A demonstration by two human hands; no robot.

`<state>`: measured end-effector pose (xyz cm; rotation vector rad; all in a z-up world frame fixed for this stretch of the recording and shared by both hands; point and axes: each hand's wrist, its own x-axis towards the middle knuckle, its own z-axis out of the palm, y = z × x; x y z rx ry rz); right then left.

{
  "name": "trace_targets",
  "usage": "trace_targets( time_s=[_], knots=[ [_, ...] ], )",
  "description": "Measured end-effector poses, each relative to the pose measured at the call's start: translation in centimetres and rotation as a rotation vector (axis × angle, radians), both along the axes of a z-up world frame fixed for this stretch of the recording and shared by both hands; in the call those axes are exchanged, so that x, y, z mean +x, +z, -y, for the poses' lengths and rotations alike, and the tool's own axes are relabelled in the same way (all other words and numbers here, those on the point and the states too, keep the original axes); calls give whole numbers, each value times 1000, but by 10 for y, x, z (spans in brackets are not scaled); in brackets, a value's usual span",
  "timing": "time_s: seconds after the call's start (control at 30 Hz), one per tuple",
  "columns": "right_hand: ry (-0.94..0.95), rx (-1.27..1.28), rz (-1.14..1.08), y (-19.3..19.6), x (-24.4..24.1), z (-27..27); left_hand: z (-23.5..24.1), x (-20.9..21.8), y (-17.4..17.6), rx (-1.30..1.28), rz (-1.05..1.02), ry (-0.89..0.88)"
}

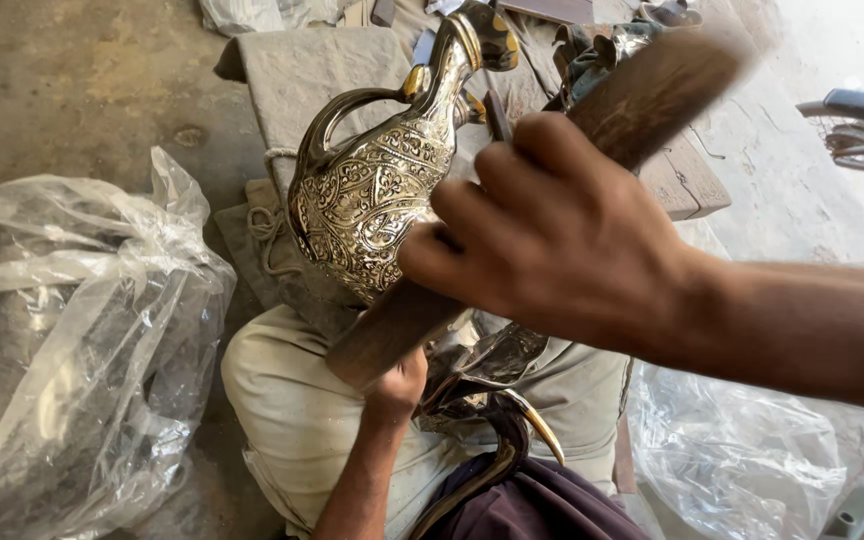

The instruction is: The person uses a hammer and chisel to engrave intricate patterns onto a silver elephant statue. They repeatedly strike the chisel to create detailed designs on the statue's body and legs.

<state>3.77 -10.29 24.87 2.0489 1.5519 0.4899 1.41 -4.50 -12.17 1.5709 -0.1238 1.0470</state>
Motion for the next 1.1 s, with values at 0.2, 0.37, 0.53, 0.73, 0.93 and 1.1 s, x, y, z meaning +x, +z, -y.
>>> trace_targets(
  time_s=[0.2,0.37,0.53,0.73,0.93,1.1],
  knots=[
    [99,31,60,2,-7,-4,-5,4,16,-24,27,-51],
    [77,92,-95,9,-11,-7,-6,10,39,-44,40,-80],
    [138,-44,144,13,-6,-12,-8,12,43,-58,38,-74],
    [160,-90,274,7,-8,-10,-9,9,39,-58,29,-75],
    [294,-71,307,12,-13,-17,-7,8,40,-69,24,-89],
    [259,76,-6,18,-12,-23,-3,11,42,-79,24,-101]
  ],
)
